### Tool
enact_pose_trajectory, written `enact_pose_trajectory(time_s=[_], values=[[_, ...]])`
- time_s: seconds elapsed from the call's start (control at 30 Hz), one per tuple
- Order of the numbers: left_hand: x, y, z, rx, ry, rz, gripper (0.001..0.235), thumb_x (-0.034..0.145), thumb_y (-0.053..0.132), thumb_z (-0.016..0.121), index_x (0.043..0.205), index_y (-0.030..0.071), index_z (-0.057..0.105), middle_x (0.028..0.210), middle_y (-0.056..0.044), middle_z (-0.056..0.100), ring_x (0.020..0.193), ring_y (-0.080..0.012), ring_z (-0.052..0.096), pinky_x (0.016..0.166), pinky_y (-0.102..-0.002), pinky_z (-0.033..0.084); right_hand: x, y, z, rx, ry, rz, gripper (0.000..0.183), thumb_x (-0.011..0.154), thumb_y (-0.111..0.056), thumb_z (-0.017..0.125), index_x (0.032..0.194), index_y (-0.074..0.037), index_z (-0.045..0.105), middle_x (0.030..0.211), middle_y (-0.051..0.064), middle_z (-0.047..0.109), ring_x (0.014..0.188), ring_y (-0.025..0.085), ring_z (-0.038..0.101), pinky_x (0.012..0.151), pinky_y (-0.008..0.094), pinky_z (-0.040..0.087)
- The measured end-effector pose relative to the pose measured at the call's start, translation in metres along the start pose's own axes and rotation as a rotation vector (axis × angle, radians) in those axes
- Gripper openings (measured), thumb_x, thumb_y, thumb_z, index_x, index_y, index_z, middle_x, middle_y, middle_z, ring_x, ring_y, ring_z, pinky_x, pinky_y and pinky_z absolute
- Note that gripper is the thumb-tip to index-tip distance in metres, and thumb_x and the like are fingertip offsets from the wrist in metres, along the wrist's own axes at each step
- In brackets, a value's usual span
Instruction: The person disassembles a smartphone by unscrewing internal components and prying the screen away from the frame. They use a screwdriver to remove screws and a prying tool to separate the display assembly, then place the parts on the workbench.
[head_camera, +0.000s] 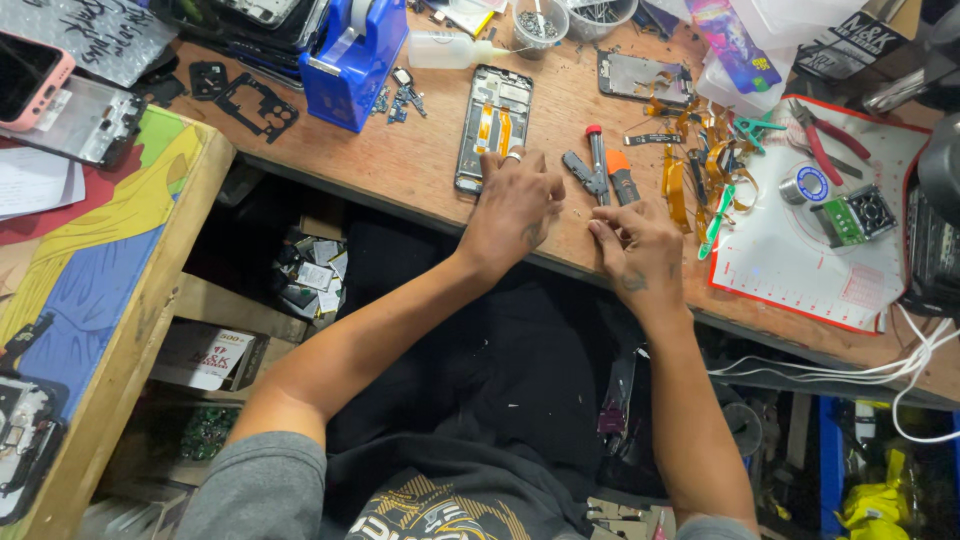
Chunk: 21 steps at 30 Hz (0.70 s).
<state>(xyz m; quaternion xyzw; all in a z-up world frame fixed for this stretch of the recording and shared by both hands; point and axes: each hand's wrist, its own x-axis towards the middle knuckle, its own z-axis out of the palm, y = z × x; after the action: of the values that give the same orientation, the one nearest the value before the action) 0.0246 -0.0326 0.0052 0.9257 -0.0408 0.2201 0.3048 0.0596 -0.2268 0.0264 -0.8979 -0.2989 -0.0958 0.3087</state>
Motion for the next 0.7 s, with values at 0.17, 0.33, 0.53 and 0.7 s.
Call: enact_pose_trajectory(time_s=[0.17, 0.33, 0.53, 0.7], values=[[0.005, -0.001, 0.004, 0.045, -0.027, -0.015, 0.005, 0.083, 0.016, 0.074, 0.082, 0.012, 0.071, 0.094, -0.009, 0.061, 0.104, -0.0274, 0.059, 0.093, -0.046, 0.035, 0.000, -0.003, 0.008, -0.046, 0.055, 0.070, 0.009, 0.091, -0.012, 0.078, 0.096, -0.005, 0.079, 0.084, 0.013, 0.066, 0.066, 0.023, 0.063, 0.062, 0.037, 0.049], [0.007, 0.000, 0.007, 0.065, 0.029, 0.090, 0.011, 0.083, 0.016, 0.072, 0.085, 0.007, 0.068, 0.095, -0.012, 0.061, 0.102, -0.0289, 0.058, 0.091, -0.046, 0.035, -0.002, -0.003, 0.011, -0.165, 0.117, -0.049, 0.009, 0.091, -0.012, 0.078, 0.089, -0.004, 0.075, 0.087, 0.014, 0.064, 0.076, 0.028, 0.063, 0.069, 0.041, 0.049], [0.003, 0.008, 0.014, -0.003, 0.003, 0.151, 0.004, 0.086, 0.011, 0.066, 0.088, 0.008, 0.067, 0.098, -0.013, 0.057, 0.103, -0.0293, 0.057, 0.092, -0.046, 0.034, -0.004, -0.004, 0.014, -0.071, 0.145, -0.037, 0.006, 0.092, -0.007, 0.077, 0.093, -0.001, 0.073, 0.089, 0.014, 0.062, 0.074, 0.026, 0.062, 0.066, 0.039, 0.049], [0.005, 0.008, 0.019, 0.051, -0.015, 0.168, 0.009, 0.083, 0.006, 0.064, 0.092, 0.007, 0.065, 0.101, -0.013, 0.056, 0.103, -0.0293, 0.057, 0.095, -0.046, 0.035, -0.005, -0.006, 0.014, -0.022, 0.167, -0.023, 0.006, 0.094, -0.006, 0.076, 0.095, -0.001, 0.073, 0.091, 0.014, 0.062, 0.073, 0.025, 0.062, 0.065, 0.037, 0.050]])
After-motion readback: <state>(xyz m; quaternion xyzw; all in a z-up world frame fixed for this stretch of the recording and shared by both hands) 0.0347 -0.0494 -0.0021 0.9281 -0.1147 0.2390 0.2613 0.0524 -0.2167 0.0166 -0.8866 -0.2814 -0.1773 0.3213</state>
